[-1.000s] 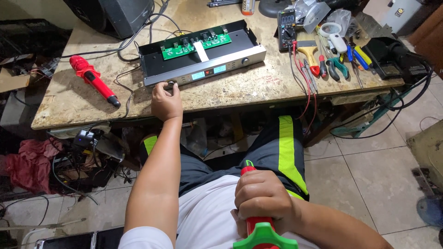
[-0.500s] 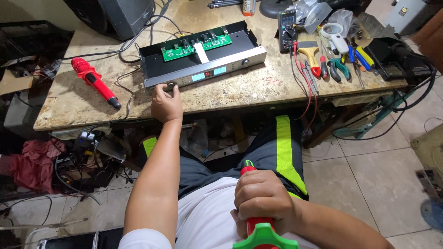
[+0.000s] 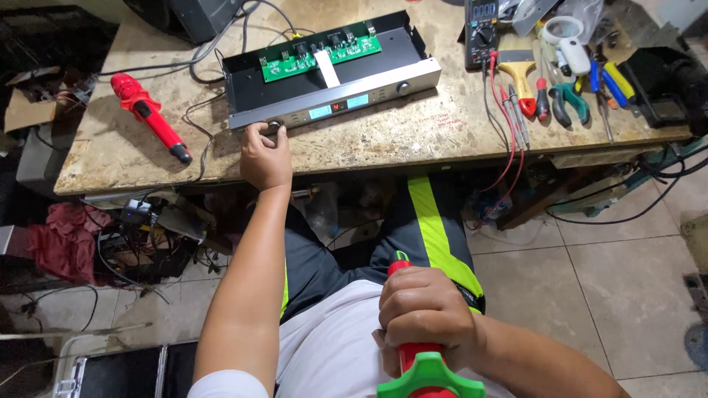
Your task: Adjusting the knobs and settings on a wireless microphone receiver while testing the microphones.
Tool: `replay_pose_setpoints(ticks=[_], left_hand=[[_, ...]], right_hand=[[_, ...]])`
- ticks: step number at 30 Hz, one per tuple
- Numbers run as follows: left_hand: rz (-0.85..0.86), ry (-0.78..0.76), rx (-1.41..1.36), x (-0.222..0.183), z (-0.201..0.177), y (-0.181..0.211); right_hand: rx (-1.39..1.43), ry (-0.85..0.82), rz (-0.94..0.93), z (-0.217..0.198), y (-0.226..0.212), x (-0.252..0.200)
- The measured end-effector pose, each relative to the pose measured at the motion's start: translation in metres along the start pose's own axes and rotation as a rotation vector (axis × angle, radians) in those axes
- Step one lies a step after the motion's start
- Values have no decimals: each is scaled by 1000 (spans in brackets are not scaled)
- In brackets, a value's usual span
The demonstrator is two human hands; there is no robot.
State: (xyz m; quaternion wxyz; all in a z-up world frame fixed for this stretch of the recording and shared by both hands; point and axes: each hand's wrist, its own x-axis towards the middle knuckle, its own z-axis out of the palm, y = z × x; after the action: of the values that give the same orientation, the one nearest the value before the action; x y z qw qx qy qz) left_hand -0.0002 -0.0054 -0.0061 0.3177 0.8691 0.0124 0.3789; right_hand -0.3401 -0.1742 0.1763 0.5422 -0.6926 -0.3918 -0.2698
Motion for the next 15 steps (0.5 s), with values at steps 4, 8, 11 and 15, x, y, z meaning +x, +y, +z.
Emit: replay_pose_setpoints(ticks=[4,8,11,15], left_hand=[[1,-7,-19,1,-12,9],[85,33,-70,8,-24,13],[173,116,-88,17,-31,11],[312,197,-80,33,-49,34]], right_hand=[[20,18,16,-9,14,4],[10,52,56,-19,32,15],[36,54,29,-27,55,27],[31,72,12,-36,89,48]])
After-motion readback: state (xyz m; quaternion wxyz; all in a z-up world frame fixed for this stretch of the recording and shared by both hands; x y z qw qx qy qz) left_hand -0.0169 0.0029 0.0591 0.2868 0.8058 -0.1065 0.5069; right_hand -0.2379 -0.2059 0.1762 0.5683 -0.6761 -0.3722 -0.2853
